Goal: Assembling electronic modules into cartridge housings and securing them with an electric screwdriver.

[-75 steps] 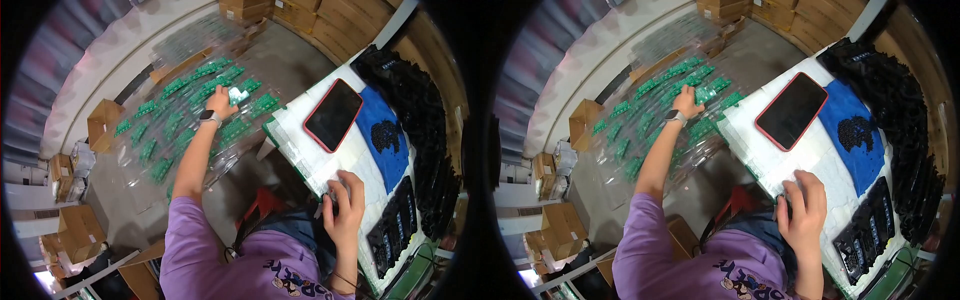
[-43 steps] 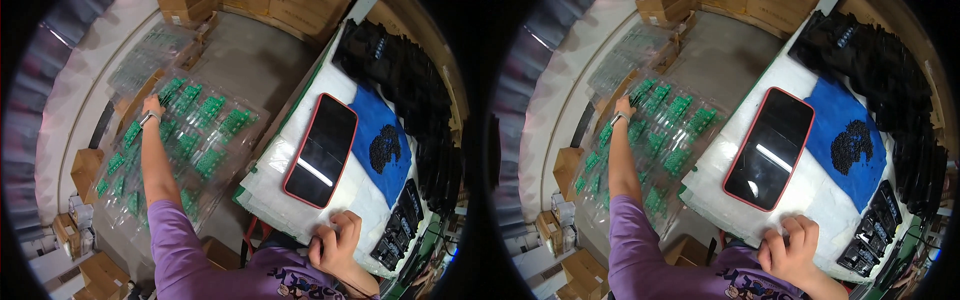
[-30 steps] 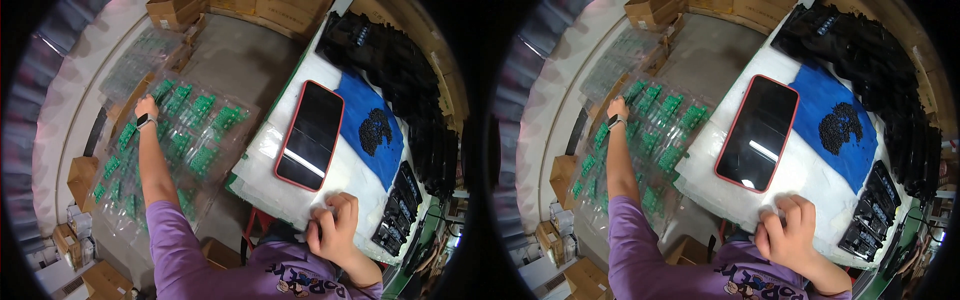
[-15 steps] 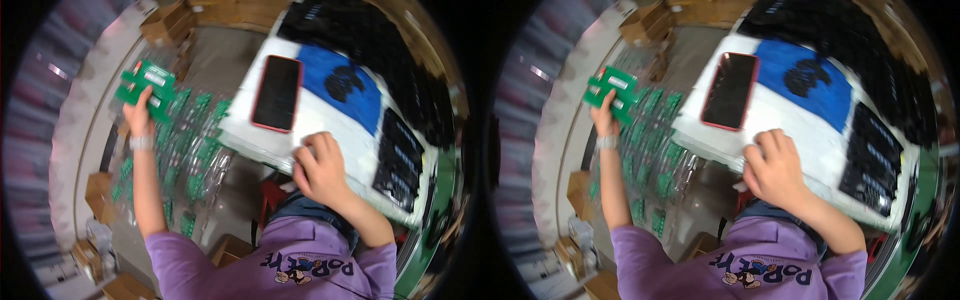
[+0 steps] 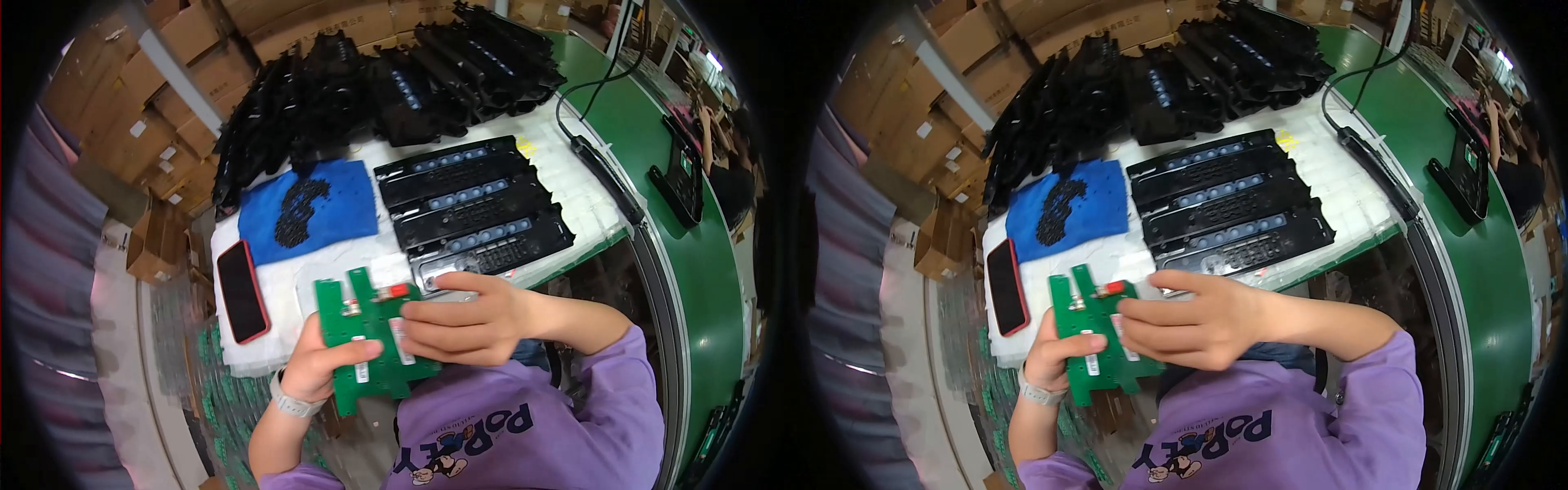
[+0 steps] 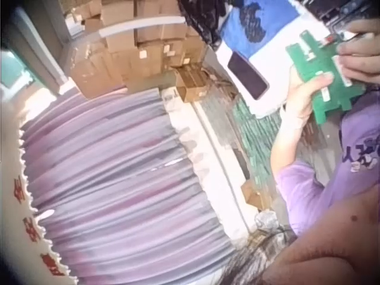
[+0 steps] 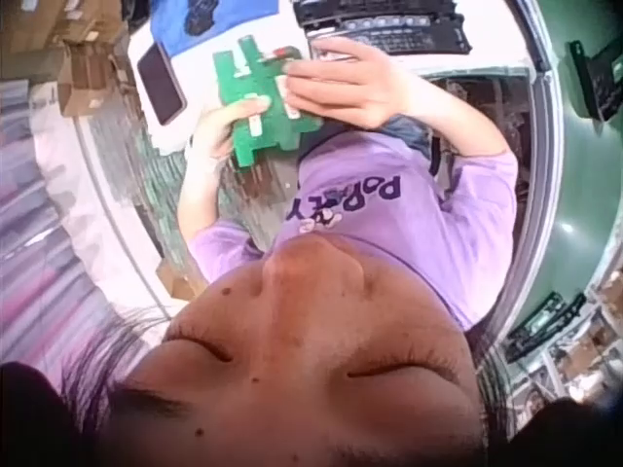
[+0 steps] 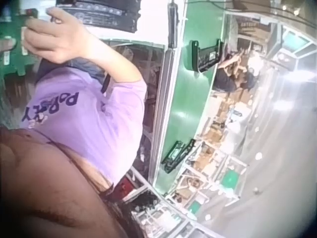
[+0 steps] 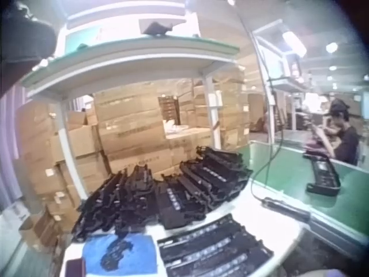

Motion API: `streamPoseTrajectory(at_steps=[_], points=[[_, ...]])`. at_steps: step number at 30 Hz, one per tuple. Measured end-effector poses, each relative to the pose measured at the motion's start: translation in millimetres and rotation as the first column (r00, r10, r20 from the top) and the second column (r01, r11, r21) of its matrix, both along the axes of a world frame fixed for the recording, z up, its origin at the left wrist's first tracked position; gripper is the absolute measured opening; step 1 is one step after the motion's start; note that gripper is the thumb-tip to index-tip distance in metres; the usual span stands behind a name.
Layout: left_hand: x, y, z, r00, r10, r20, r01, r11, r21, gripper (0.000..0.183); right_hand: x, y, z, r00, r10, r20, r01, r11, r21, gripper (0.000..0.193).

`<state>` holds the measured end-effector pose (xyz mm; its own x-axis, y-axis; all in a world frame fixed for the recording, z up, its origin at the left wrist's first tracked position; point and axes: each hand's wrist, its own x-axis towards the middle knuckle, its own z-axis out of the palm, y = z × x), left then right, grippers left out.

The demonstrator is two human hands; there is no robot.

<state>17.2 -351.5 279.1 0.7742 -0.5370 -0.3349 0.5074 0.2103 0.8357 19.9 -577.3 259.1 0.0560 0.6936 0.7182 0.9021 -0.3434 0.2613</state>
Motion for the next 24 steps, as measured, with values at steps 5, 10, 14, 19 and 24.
streamPoseTrajectory(at_steps=[5,10,14,19,24], points=[[43.0,-53.4,-6.9,0.994,-0.092,0.058,0.087,0.992,0.086,0.027,-1.1,-68.2,21.0,0.995,-0.078,-0.068,0.086,0.989,0.12,0.018],[112.9,-78.5,-23.5,0.968,0.12,0.219,-0.142,0.986,0.089,0.032,62.6,-119.0,13.7,0.925,-0.375,0.062,0.376,0.926,-0.013,0.026],[137.1,-98.6,-28.8,0.931,0.152,0.333,-0.236,0.945,0.227,0.034,114.5,-123.4,-16.7,0.924,-0.379,0.04,0.381,0.914,-0.138,0.018],[147.8,-99.5,-30.1,0.938,0.062,0.342,-0.177,0.932,0.317,0.026,147.0,-116.0,-34.6,0.915,-0.404,-0.004,0.39,0.886,-0.253,0.012],[149.4,-96.0,-41.7,0.853,-0.096,0.513,-0.169,0.879,0.446,0.021,151.8,-112.9,-37.9,0.875,-0.482,-0.04,0.449,0.841,-0.302,0.023]])
